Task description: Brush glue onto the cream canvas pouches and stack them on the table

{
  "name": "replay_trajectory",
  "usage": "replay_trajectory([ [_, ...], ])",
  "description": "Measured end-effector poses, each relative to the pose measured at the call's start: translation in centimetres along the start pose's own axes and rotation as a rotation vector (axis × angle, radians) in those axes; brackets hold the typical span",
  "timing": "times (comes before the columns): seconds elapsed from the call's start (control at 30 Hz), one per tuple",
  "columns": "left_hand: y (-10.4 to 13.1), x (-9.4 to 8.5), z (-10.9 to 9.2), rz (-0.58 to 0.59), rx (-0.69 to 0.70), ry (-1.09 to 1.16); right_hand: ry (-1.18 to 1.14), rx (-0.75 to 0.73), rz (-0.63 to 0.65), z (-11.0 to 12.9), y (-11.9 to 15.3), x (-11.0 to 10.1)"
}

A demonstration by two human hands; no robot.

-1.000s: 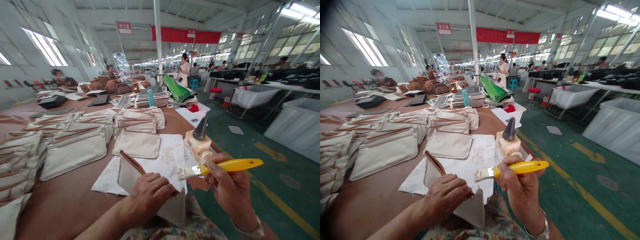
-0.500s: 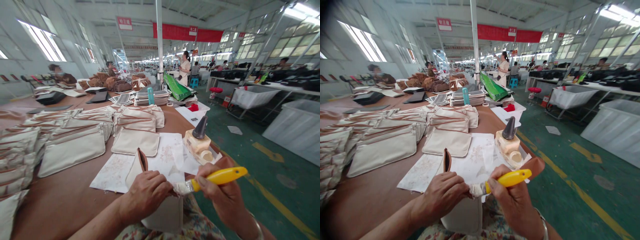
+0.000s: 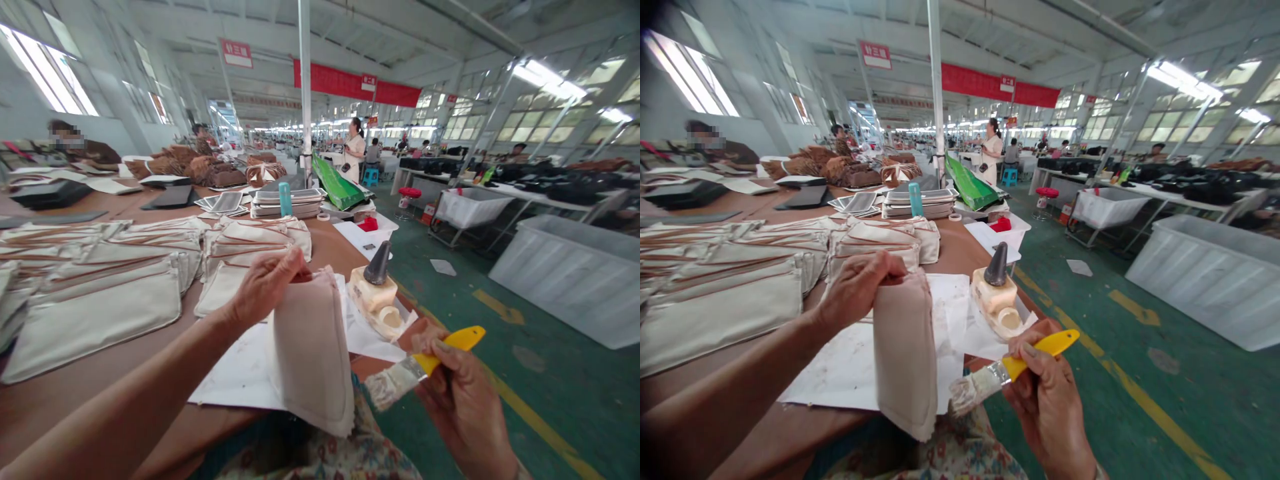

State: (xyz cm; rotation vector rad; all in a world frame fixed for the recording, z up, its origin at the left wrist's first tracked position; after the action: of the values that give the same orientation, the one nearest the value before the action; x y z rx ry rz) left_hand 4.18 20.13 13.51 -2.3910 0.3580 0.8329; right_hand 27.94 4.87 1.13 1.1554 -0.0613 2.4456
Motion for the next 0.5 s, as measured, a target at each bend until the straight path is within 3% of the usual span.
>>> replay_trajectory([
  [0.07,-0.3,-1.4,0.4,0.043,-0.053,0.152,-0.015,-0.017,-0.027,0.7,0.1,-0.2],
  [0.13,0.3,-2.3,2.6,0.185,-0.117,0.257,-0.019,-0.019,-0.081,1.1,0.1,-0.8],
  [0.27,4.3,-3.5,12.2,0.527,-0.444,0.22,-0.04,0.028,-0.131,0.2,-0.3,-2.4],
  [0.37,7.5,-4.5,18.4,0.555,-0.594,-0.079,-0.074,0.076,-0.128,-1.5,-0.6,-3.2],
  [0.43,8.7,-3.4,20.3,0.586,-0.551,-0.374,-0.095,0.105,-0.114,-2.6,-0.9,-3.3],
  [0.5,9.2,-0.5,20.9,0.601,-0.482,-0.547,-0.133,0.119,-0.111,-3.5,-1.2,-3.2],
])
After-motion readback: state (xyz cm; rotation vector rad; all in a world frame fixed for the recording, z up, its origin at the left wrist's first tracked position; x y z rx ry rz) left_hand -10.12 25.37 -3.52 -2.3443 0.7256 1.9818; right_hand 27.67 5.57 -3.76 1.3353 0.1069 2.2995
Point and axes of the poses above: each hand's wrist, its own y-axis away from the middle knuckle, its own x-axis out of the palm, z = x × y, the point moved 7 cm from there along -y, towards the middle knuckle, and after that the axes turned 14 degrees about -y, right-handed, at the moved point
